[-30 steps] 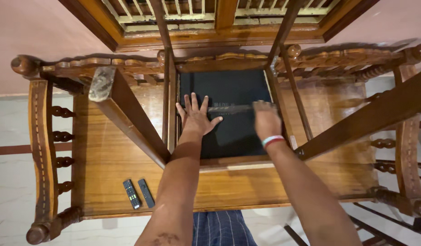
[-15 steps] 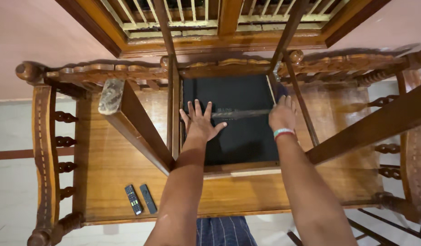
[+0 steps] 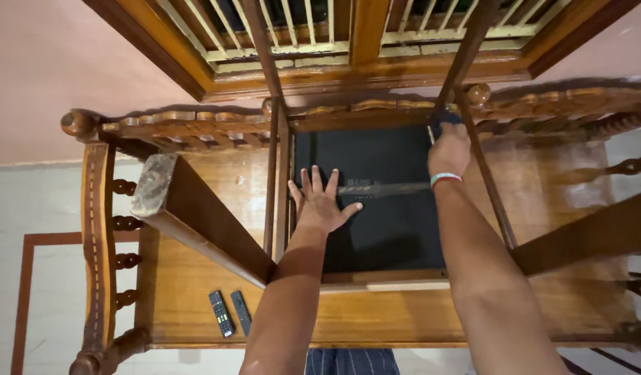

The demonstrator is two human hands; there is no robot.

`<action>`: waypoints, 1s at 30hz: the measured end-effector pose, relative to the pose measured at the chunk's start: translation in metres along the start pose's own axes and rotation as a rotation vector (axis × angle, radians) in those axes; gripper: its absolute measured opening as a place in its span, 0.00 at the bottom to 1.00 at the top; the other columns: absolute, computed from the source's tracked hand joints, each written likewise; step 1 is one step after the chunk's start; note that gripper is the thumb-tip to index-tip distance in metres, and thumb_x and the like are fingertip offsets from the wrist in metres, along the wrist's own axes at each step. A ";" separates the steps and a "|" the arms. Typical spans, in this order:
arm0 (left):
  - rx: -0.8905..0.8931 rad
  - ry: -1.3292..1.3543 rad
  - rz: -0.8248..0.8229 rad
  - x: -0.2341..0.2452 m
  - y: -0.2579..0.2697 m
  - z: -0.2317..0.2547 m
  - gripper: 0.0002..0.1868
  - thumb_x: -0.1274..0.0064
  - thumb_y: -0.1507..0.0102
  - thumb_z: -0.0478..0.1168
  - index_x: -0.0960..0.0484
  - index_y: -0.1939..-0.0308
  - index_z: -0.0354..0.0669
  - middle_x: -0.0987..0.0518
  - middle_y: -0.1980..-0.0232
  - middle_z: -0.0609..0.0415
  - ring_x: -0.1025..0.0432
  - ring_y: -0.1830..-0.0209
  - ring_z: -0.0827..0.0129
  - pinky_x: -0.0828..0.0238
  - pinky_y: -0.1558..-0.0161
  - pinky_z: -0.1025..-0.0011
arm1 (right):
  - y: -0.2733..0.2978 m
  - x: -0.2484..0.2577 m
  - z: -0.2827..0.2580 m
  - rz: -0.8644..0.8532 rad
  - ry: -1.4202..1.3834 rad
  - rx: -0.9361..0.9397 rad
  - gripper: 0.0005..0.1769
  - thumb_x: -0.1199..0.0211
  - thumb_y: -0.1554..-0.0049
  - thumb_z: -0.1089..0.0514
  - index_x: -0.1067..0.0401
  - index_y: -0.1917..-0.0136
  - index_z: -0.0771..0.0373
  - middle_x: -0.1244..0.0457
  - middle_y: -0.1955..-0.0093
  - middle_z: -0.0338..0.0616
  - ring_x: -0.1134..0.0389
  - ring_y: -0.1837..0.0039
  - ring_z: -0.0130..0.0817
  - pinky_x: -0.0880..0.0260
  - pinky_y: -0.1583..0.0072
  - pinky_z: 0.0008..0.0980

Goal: The person wipes the underside and backrest of a wooden chair with a dark cloth, then flips it upright and wipes the seat and backrest. They repeat the wiping process on a second wooden chair, cleaning the backrest and seat.

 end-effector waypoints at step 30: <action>0.007 0.044 0.020 0.001 -0.001 -0.001 0.58 0.57 0.44 0.81 0.55 0.19 0.59 0.62 0.16 0.39 0.71 0.17 0.40 0.81 0.27 0.31 | -0.030 -0.050 -0.054 0.161 0.385 0.430 0.18 0.48 0.38 0.59 0.26 0.37 0.60 0.36 0.40 0.51 0.38 0.31 0.49 0.51 0.24 0.61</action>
Point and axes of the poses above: each hand's wrist, its own y-axis away from the middle knuckle, its own x-axis out of the back of the hand, z = x × y, the point moved 4 cm from there along -y, towards the middle knuckle
